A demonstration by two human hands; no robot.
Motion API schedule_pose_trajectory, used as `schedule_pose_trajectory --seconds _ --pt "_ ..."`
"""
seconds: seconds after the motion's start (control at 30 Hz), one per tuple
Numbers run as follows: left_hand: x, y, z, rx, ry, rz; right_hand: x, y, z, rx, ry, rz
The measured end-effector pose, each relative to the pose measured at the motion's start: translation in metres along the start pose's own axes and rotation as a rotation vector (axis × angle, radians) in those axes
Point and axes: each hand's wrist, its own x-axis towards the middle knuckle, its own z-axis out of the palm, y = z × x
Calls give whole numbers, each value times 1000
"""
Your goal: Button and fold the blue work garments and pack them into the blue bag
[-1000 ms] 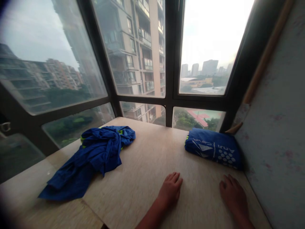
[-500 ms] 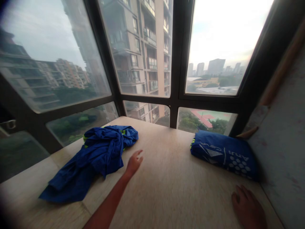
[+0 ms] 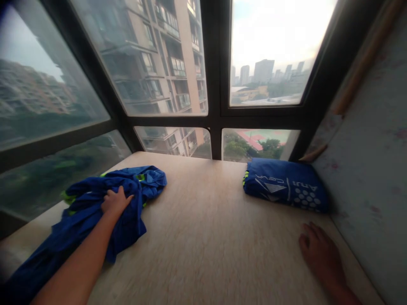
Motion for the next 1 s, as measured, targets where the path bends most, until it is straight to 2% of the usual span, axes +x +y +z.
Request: schedule_pose_trajectory --seconds 0.1,0.2,0.3,0.4,0.47,0.53,0.67,0.77,0.87,1.0 --pt "-14 5 18 46 36 205 1 -4 -1 -46 -56 3" --pt "-23 4 23 56 120 349 1 -5 2 -46 -58 20" --pt "-32 5 14 15 251 475 0 -6 3 -43 -56 38" --pt "-65 18 0 -142 324 571 0 -8 4 -40 -54 62" --pt "-111 33 -3 -286 315 618 0 -9 6 -33 -49 68" --pt "-174 52 4 -410 236 678 0 -11 7 -24 -41 64" --pt "-314 96 30 -566 -95 771 1 -14 5 -14 -29 61" --pt "-397 131 36 -714 -265 755 3 -17 -3 18 -26 71" --pt "-453 161 31 -780 -381 773 3 -33 -17 192 -64 61" --pt "-491 182 25 -829 -487 918 -1 -86 -38 598 -226 162"
